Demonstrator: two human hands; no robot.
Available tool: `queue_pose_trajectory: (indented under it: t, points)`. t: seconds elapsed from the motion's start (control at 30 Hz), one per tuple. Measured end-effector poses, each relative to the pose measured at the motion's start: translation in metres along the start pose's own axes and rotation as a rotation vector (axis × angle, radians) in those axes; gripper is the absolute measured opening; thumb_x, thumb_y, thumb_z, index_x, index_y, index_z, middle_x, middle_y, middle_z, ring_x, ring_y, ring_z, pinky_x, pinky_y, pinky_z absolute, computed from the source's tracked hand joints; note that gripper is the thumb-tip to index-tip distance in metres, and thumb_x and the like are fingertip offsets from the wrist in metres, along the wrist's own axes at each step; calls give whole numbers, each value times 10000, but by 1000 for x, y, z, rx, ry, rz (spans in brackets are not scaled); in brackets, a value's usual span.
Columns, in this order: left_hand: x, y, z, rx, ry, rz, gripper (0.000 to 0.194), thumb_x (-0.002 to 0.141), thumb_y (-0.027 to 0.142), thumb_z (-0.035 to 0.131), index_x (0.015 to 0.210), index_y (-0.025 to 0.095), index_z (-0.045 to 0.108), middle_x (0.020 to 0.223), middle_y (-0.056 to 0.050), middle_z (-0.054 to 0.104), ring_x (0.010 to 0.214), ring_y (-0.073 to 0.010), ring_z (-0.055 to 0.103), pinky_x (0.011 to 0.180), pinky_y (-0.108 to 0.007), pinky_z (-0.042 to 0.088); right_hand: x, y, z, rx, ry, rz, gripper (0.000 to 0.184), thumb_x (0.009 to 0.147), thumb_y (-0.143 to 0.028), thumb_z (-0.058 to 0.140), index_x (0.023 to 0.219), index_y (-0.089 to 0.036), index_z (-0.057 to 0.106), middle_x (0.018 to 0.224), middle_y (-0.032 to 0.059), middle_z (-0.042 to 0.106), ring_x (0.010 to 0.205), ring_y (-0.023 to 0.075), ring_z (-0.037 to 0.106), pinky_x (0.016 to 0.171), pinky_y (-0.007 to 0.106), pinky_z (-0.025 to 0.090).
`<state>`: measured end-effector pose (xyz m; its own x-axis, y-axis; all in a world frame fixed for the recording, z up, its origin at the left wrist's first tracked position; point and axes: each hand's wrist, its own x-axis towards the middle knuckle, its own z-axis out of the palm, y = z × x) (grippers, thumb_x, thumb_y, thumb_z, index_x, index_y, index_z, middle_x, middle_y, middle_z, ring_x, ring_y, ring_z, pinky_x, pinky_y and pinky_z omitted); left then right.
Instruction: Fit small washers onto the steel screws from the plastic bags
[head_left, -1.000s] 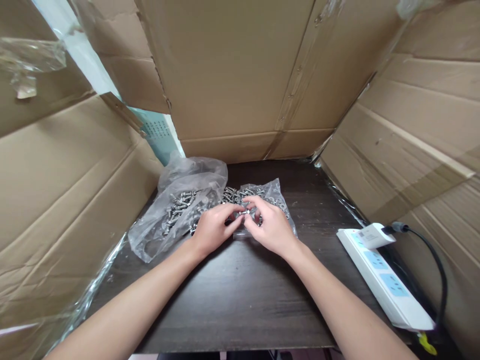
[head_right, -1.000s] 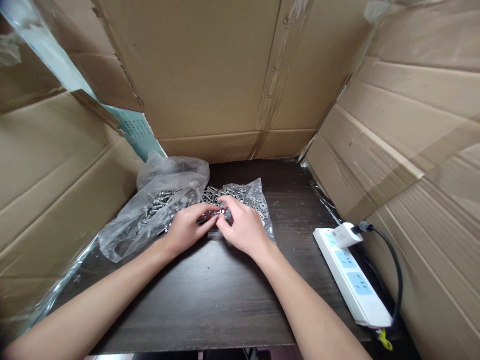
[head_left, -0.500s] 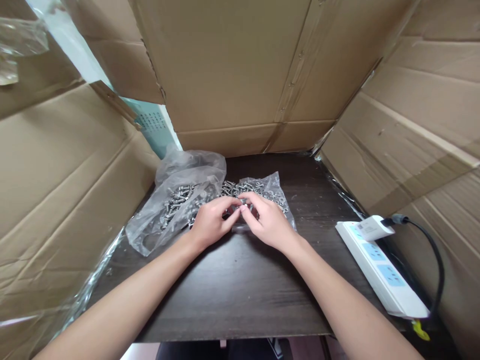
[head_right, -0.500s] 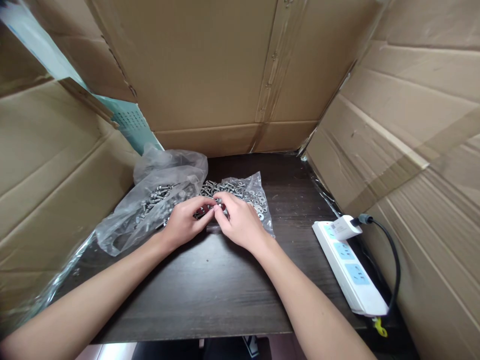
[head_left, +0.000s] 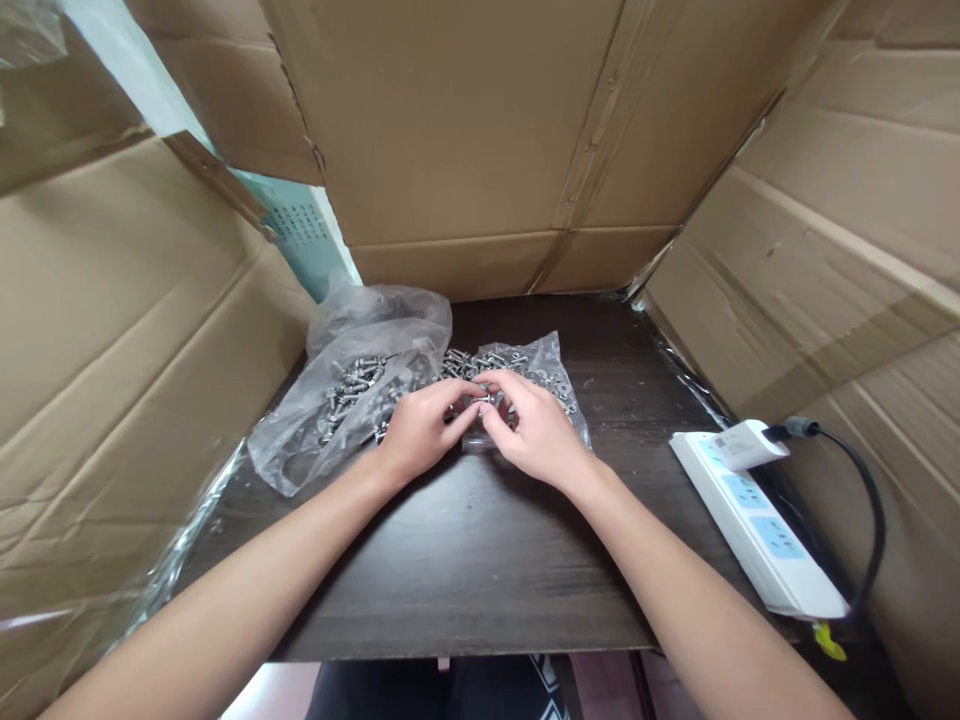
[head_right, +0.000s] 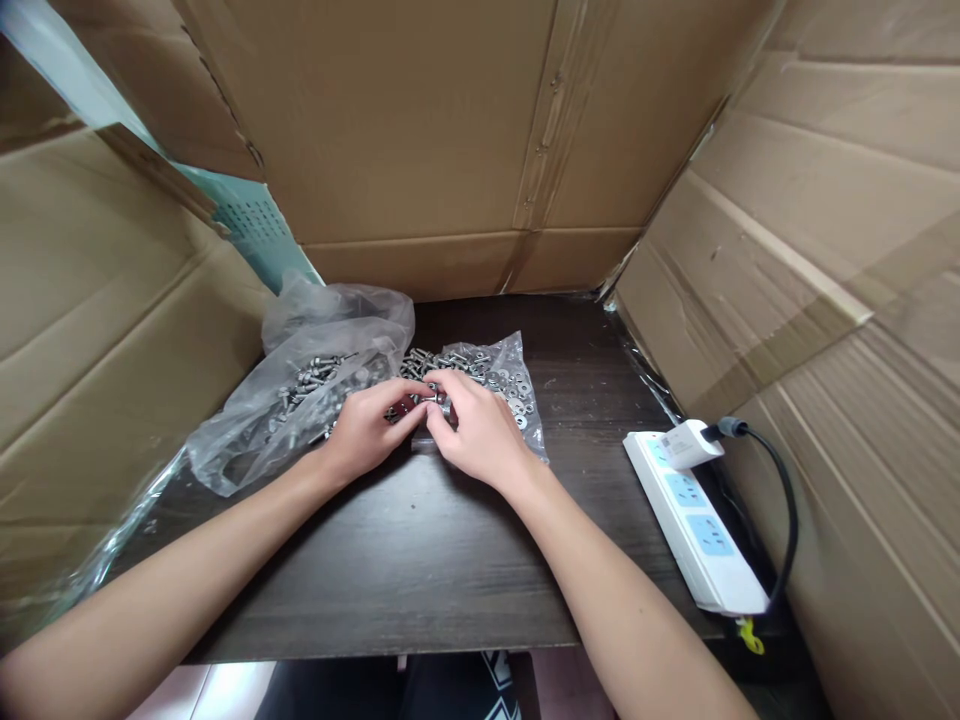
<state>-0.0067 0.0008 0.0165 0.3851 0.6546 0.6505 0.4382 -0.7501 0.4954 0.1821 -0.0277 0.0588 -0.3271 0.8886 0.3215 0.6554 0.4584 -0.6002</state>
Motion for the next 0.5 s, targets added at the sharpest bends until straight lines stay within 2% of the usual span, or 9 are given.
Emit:
queue_pose_trajectory:
  t: [0.17, 0.5]
  points:
    - [0, 1, 0, 8, 23, 10, 125, 1014, 241, 609, 1052, 173, 706, 934, -33, 778, 700, -128, 707, 695, -232, 564, 0, 2, 1, -1, 10, 22, 247, 980, -266, 546, 1209, -230, 633, 1089, 53, 728, 701, 159, 639, 695, 317, 508]
    - [1, 3, -1, -40, 42, -10, 113, 993, 228, 640, 1056, 169, 714, 959, -42, 780, 734, -130, 716, 703, -223, 583, -1, 1, 2, 38, 99, -73, 190, 951, -220, 570, 1127, -224, 642, 1079, 59, 698, 770, 164, 653, 682, 304, 543]
